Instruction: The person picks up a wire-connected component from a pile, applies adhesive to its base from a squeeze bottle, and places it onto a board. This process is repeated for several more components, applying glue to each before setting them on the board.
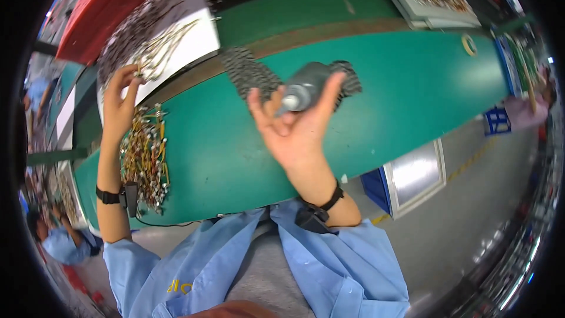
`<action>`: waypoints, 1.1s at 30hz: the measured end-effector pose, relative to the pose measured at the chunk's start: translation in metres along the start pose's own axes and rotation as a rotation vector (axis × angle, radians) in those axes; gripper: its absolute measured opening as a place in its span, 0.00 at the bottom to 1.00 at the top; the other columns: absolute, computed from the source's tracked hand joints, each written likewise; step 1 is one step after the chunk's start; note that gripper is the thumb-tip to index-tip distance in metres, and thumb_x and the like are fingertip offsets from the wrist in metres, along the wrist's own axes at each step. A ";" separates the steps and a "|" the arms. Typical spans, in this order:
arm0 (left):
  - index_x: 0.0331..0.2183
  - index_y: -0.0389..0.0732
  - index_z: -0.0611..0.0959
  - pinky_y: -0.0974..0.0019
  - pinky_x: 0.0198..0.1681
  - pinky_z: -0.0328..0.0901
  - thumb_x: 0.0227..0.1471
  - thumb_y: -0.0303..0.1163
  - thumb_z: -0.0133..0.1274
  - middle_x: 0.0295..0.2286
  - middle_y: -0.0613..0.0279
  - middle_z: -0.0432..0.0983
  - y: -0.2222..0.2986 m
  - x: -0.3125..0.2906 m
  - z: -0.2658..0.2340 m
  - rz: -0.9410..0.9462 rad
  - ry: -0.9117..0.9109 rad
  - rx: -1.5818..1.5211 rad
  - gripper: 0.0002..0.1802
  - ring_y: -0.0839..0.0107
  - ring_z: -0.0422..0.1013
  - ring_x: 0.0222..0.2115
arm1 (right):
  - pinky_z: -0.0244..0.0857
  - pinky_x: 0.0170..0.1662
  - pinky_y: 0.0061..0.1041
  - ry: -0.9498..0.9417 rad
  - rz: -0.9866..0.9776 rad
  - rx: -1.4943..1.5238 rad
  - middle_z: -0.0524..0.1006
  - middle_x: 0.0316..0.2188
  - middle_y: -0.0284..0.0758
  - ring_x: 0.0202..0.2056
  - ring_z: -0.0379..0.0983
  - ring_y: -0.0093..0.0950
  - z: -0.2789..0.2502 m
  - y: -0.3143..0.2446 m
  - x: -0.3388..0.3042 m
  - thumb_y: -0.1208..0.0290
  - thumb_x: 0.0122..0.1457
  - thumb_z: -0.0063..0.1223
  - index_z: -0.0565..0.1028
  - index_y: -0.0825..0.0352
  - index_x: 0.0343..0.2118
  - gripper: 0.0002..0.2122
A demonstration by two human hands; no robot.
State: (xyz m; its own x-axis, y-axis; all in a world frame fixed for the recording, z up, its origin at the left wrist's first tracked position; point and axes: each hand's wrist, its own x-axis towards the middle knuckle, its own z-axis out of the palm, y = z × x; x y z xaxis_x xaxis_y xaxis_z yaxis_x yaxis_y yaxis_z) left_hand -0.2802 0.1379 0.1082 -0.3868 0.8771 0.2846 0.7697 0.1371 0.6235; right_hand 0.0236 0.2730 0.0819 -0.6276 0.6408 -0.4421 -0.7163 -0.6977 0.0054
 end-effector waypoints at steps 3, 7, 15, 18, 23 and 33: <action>0.44 0.36 0.75 0.68 0.41 0.64 0.55 0.27 0.49 0.29 0.58 0.77 0.004 0.018 0.009 0.016 -0.036 0.054 0.14 0.72 0.73 0.34 | 0.64 0.48 0.24 -0.001 -0.011 0.038 0.51 0.05 0.29 0.07 0.44 0.21 -0.002 0.001 -0.001 0.29 0.45 0.48 0.67 0.71 0.16 0.37; 0.44 0.36 0.75 0.67 0.42 0.64 0.55 0.27 0.49 0.30 0.57 0.77 0.004 0.032 0.014 0.056 -0.075 0.083 0.14 0.71 0.73 0.34 | 0.64 0.47 0.24 -0.037 0.003 0.054 0.51 0.05 0.29 0.07 0.44 0.21 -0.003 -0.001 -0.002 0.29 0.46 0.47 0.67 0.71 0.16 0.37; 0.45 0.36 0.74 0.65 0.41 0.66 0.54 0.28 0.49 0.35 0.51 0.76 -0.001 0.069 -0.029 0.213 -0.107 0.261 0.15 0.63 0.73 0.35 | 0.63 0.44 0.22 0.073 -0.054 -0.032 0.51 0.05 0.30 0.08 0.44 0.22 -0.003 -0.014 0.000 0.32 0.50 0.45 0.68 0.71 0.16 0.36; 0.45 0.36 0.75 0.64 0.41 0.66 0.54 0.28 0.49 0.35 0.51 0.76 -0.014 0.094 -0.038 0.233 -0.137 0.297 0.15 0.63 0.73 0.35 | 0.61 0.42 0.21 -0.033 -0.219 -0.215 0.52 0.05 0.30 0.08 0.44 0.22 -0.001 -0.026 0.003 0.33 0.53 0.42 0.68 0.71 0.19 0.35; 0.44 0.37 0.76 0.64 0.41 0.66 0.53 0.28 0.50 0.35 0.52 0.76 -0.042 0.136 -0.026 0.230 -0.143 0.254 0.15 0.63 0.73 0.34 | 0.60 0.40 0.20 0.067 -0.457 -0.224 0.52 0.06 0.29 0.08 0.44 0.21 0.000 -0.040 0.010 0.35 0.55 0.40 0.67 0.70 0.22 0.33; 0.43 0.38 0.79 0.68 0.45 0.64 0.51 0.26 0.52 0.38 0.57 0.75 -0.094 0.168 -0.004 0.106 -0.094 0.124 0.15 0.68 0.71 0.39 | 0.58 0.33 0.17 -0.212 -0.321 -0.178 0.53 0.07 0.27 0.08 0.44 0.19 -0.022 -0.051 0.025 0.40 0.57 0.45 0.66 0.70 0.23 0.29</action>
State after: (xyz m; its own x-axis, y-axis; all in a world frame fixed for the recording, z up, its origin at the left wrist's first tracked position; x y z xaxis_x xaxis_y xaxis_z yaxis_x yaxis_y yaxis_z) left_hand -0.4198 0.2704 0.1001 -0.2558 0.9280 0.2707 0.8626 0.0927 0.4973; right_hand 0.0513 0.3179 0.0508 -0.4430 0.8735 -0.2018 -0.8335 -0.4842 -0.2662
